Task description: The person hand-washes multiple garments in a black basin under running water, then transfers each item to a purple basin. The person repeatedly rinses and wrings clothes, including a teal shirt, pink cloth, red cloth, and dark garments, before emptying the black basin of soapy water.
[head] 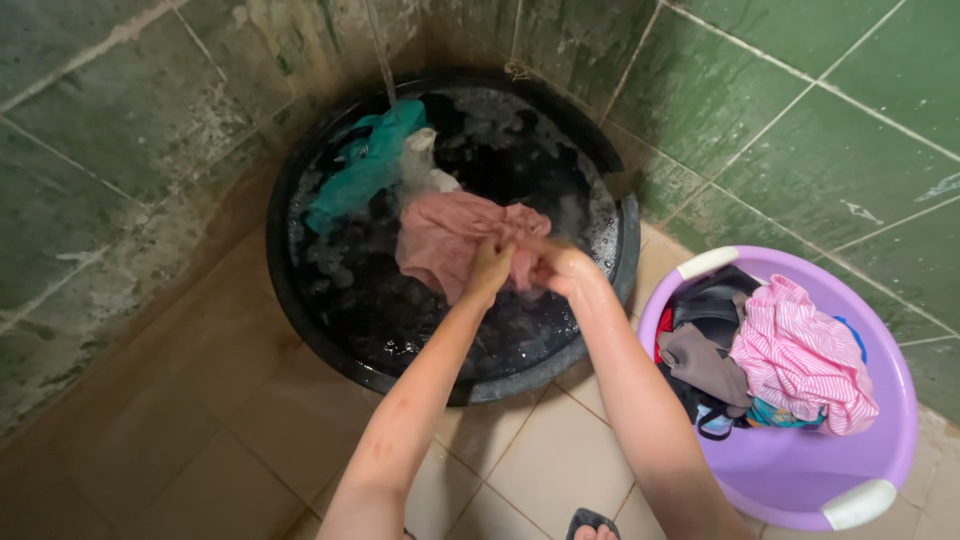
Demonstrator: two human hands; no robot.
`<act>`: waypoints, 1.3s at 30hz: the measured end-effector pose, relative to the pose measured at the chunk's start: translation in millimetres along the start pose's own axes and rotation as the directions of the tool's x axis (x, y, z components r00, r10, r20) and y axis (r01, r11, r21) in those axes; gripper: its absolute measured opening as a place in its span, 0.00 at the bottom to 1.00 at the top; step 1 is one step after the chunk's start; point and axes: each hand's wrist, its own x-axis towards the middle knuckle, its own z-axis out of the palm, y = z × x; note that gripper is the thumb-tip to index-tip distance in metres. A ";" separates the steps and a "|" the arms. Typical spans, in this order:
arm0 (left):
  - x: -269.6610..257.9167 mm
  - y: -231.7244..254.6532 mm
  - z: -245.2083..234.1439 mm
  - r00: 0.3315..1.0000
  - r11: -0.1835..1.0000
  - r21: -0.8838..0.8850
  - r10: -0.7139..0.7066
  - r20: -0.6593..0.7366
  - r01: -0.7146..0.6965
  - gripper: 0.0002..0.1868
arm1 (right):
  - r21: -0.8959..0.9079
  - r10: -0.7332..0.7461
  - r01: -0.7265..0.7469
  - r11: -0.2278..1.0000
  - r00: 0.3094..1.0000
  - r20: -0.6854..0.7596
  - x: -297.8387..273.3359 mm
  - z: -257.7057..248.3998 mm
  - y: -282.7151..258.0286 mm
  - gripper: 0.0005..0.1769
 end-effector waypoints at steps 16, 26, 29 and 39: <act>2.5 45.1 -228.8 0.983 0.485 -0.862 -0.170 0.072 0.147 0.28 | -0.016 -0.353 0.380 0.925 0.842 -0.409 -72.4 -53.0 -116.4 0.16; -21.7 96.6 -117.4 0.889 0.751 -0.562 -0.072 0.452 0.346 0.24 | -0.405 -0.254 0.237 0.883 0.967 0.012 -29.9 54.7 -38.1 0.17; -12.5 158.1 -81.4 0.903 0.640 -0.707 0.048 0.427 0.300 0.27 | -0.239 -0.028 0.048 0.970 0.996 0.090 -15.0 88.8 -19.5 0.16; -25.8 215.1 -81.5 0.905 0.603 -0.759 0.140 0.402 0.244 0.29 | 0.088 -0.107 0.103 0.991 0.993 0.044 -32.4 101.8 -28.5 0.12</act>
